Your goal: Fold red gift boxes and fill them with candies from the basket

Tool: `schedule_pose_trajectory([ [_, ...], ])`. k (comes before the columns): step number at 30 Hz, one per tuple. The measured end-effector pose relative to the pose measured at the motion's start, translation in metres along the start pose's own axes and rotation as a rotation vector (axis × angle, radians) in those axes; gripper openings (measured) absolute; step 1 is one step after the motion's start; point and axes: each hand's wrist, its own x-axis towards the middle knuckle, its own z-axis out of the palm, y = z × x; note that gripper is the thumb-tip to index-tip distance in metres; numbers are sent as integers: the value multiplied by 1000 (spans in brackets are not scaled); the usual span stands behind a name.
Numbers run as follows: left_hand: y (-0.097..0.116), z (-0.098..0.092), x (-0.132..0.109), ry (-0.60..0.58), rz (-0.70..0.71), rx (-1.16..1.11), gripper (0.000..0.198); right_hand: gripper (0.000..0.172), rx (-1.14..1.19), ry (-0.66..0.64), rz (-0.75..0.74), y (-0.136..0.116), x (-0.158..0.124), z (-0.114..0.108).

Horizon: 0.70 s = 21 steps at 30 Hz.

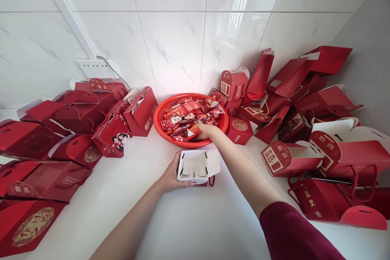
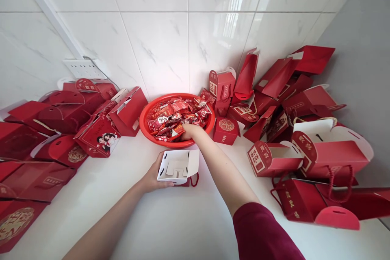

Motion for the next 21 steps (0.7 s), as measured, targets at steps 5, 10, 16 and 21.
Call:
schedule_pose_trajectory([
  [5, -3, -1, 0, -14, 2, -35, 91, 32, 49, 13, -62, 2, -1, -7],
  [10, -3, -1, -1, -10, -2, -50, 90, 23, 164, 150, -141, 0, -4, -13],
  [16, -4, 0, 0, -14, -9, -77, 90, 23, 272, 359, -223, 0, -6, -13],
  [21, -5, -2, 0, -35, -6, -84, 91, 20, 342, 503, -259, -2, -6, -14],
])
